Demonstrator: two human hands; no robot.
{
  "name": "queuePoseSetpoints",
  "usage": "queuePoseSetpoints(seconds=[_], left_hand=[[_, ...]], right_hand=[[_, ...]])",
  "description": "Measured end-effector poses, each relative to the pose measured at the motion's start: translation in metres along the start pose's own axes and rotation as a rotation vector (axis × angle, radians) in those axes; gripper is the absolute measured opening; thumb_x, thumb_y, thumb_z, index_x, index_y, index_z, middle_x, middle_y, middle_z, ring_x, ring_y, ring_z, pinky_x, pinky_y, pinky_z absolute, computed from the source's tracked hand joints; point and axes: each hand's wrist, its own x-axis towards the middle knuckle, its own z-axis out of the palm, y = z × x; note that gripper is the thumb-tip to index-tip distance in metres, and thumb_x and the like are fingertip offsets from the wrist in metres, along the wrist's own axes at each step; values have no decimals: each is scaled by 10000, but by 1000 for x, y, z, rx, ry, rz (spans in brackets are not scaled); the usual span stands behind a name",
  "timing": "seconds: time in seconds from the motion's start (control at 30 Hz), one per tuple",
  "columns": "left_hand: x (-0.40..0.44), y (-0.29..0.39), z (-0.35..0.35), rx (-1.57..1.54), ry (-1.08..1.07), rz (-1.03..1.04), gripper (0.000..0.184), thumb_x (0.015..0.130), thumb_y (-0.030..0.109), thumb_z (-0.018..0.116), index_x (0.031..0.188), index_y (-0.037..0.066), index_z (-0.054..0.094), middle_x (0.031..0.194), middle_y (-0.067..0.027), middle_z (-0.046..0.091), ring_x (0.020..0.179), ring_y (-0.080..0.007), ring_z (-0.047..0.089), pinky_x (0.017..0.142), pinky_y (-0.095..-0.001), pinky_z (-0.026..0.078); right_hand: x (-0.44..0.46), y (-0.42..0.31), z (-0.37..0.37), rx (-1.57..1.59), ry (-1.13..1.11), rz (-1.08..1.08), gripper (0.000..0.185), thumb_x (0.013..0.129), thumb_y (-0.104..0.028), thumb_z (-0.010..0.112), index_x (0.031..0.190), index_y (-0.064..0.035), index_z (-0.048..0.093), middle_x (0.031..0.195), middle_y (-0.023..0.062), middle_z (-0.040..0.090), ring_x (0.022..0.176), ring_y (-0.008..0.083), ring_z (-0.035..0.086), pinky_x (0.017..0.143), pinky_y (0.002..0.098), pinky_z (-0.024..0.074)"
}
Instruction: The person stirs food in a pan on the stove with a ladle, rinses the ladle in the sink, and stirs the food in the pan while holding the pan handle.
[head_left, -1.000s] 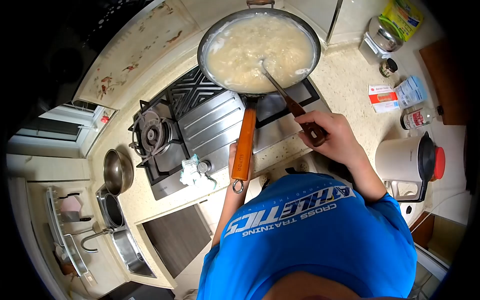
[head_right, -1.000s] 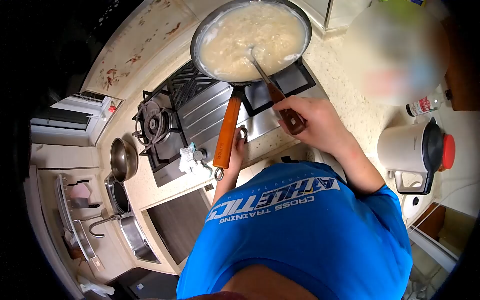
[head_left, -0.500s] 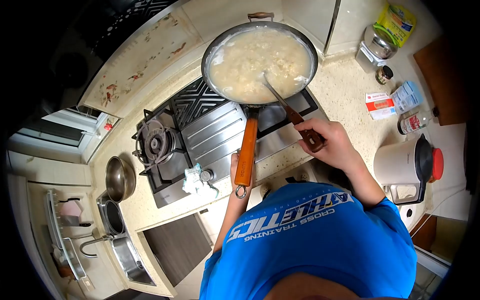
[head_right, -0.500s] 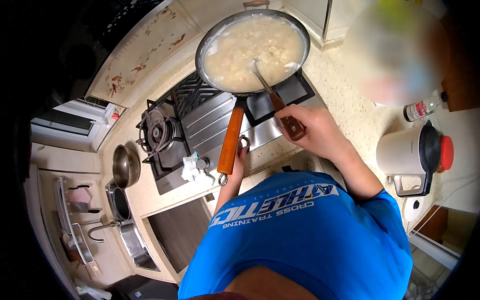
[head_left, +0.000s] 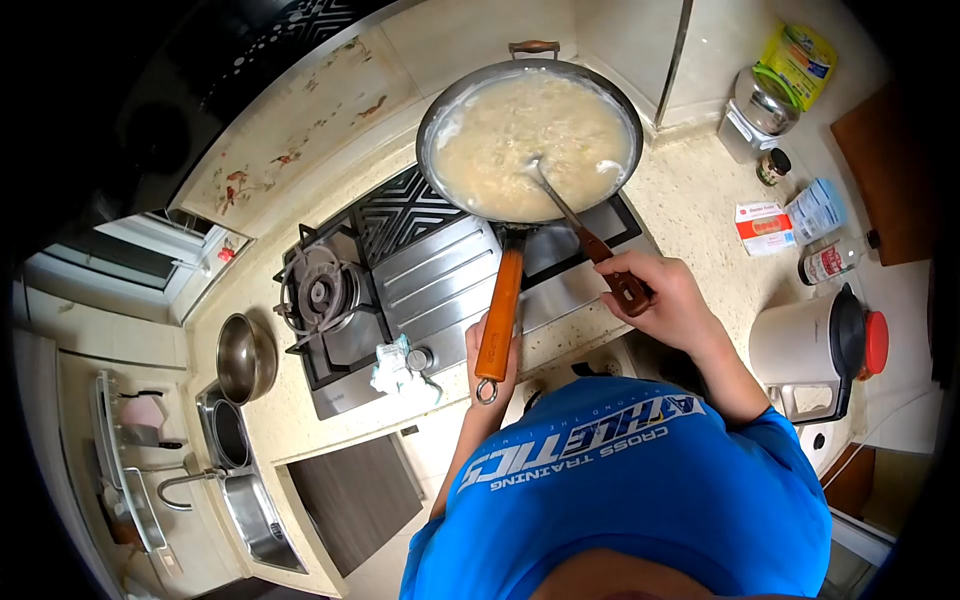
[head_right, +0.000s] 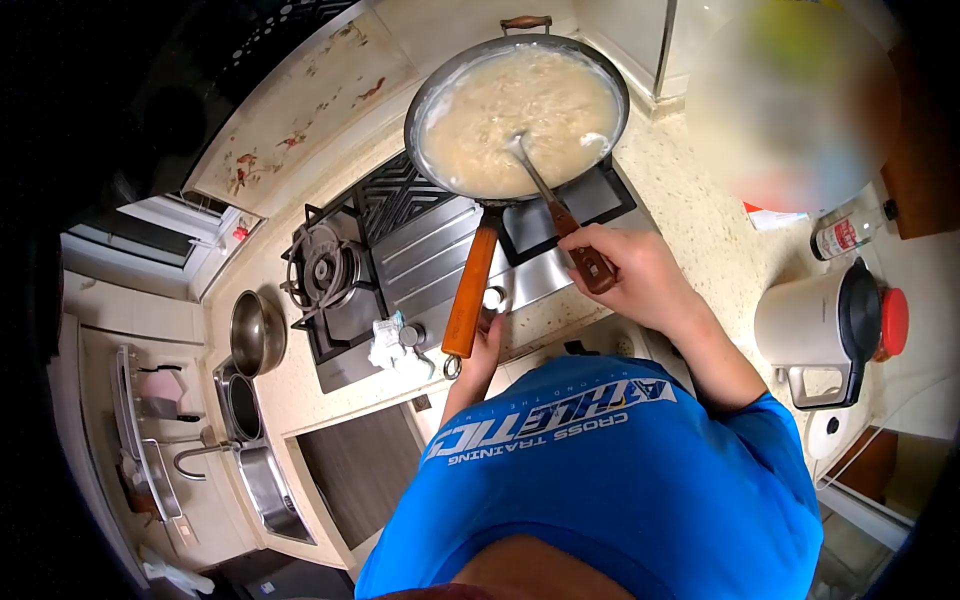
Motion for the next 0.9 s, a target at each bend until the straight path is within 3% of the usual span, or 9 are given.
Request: queuePoseSetpoints(seconds=[0.37,0.43,0.47,0.5,0.57,0.6,0.7,0.83,0.9], left_hand=[[-9,62,-39,24,64,31,337,824,63,587,1145,-19,522,1020,-150,589,904,-281,557,829,-350,452],[-9,62,-40,-427,76,-57,208,891,154,565,1052,28,529,747,-19,530,627,-84,500,558,-213,396],[-9,61,-47,-687,-24,-97,287,941,279,499,1074,26,532,841,-60,583,674,-92,545,547,-206,426],[-8,62,-52,-689,-20,-96,287,941,279,499,1074,26,532,841,-60,583,674,-92,545,547,-206,426],[-7,87,-70,-1283,-90,-474,448,950,426,425,1122,24,521,927,-95,606,682,-110,556,532,-214,458],[-6,88,-75,-1370,-156,-484,547,941,490,383,1186,12,486,980,-123,607,669,-136,545,535,-224,482],[-6,98,-86,-1637,-366,-377,563,954,482,349,1239,6,444,1020,-143,589,689,-154,536,526,-216,465],[-6,117,-92,-1434,-389,-346,535,967,346,393,1352,-16,312,1079,-168,540,751,-181,536,524,-219,444],[-3,120,-92,-1440,-403,-369,519,953,319,441,1339,-8,328,1063,-160,542,750,-179,530,519,-216,438]], right_hand=[[4,-5,1,-6,54,-52,263,730,-78,697,979,-45,618,733,135,626,586,268,607,524,309,469],[3,-4,1,-11,69,-62,268,729,-77,698,982,-38,618,729,139,624,581,266,606,523,309,469],[3,-4,2,-8,67,-59,268,729,-78,698,982,-39,618,726,136,624,578,265,605,521,309,468],[3,-4,2,-5,62,-57,267,730,-79,698,982,-40,619,723,133,624,576,264,605,519,308,467],[4,-5,4,5,44,-42,268,731,-82,699,983,-41,618,721,130,623,575,263,603,518,308,466],[4,-4,5,16,31,-22,269,731,-84,699,984,-42,618,718,128,622,573,263,601,517,309,465],[4,-4,8,-16,42,-30,260,733,-86,699,978,-45,621,717,125,620,571,262,597,517,308,463],[3,-6,6,-42,54,-29,267,734,-87,697,986,-47,617,709,133,613,565,263,591,515,311,460],[2,-4,7,-30,78,-55,272,734,-88,696,991,-46,616,708,141,610,566,267,592,514,313,459]])
